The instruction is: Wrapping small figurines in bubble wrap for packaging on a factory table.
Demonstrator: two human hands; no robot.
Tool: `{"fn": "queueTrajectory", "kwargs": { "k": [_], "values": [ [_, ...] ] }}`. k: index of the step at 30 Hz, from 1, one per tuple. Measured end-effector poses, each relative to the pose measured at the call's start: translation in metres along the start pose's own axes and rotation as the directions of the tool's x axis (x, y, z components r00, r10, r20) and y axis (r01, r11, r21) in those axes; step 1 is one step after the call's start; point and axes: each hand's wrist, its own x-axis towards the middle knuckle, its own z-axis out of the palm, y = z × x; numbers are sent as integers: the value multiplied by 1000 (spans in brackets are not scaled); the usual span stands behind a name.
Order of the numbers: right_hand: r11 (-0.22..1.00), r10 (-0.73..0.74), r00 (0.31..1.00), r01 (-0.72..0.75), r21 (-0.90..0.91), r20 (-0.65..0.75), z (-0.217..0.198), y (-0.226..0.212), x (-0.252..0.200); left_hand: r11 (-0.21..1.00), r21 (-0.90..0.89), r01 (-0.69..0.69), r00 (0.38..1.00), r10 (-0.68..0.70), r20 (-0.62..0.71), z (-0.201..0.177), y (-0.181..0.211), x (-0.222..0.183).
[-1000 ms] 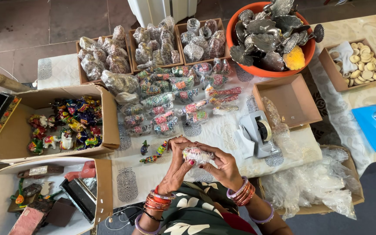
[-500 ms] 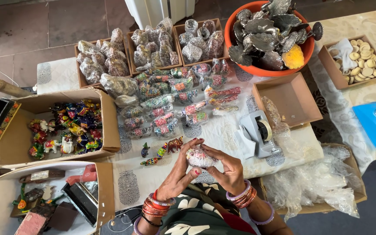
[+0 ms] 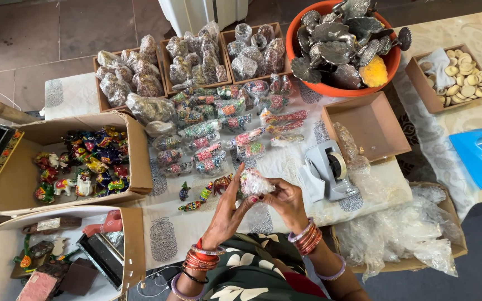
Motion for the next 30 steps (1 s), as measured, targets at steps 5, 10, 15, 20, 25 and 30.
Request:
{"fn": "queueTrajectory", "kwargs": {
  "k": [5,10,15,20,25,30],
  "values": [
    [980,188,982,-188,66,16,-7,-2,10,928,-168,331,944,-325,66,5,-6,3],
    [940,275,961,-275,200,30,-7,-12,12,950,-243,195,981,-187,56,14,-53,-3],
    [931,284,958,-285,229,37,-14,-2,9,953,-217,211,977,-208,36,20,-37,-1],
    [909,295,955,-288,302,21,-17,8,-3,943,-213,254,967,-254,26,27,-34,2],
    [719,419,895,-429,548,152,-15,7,-7,907,-311,284,959,-264,105,29,-52,1],
    [769,407,911,-376,516,58,-19,-14,-25,879,-348,325,945,-307,108,33,-59,2]
  ]
}}
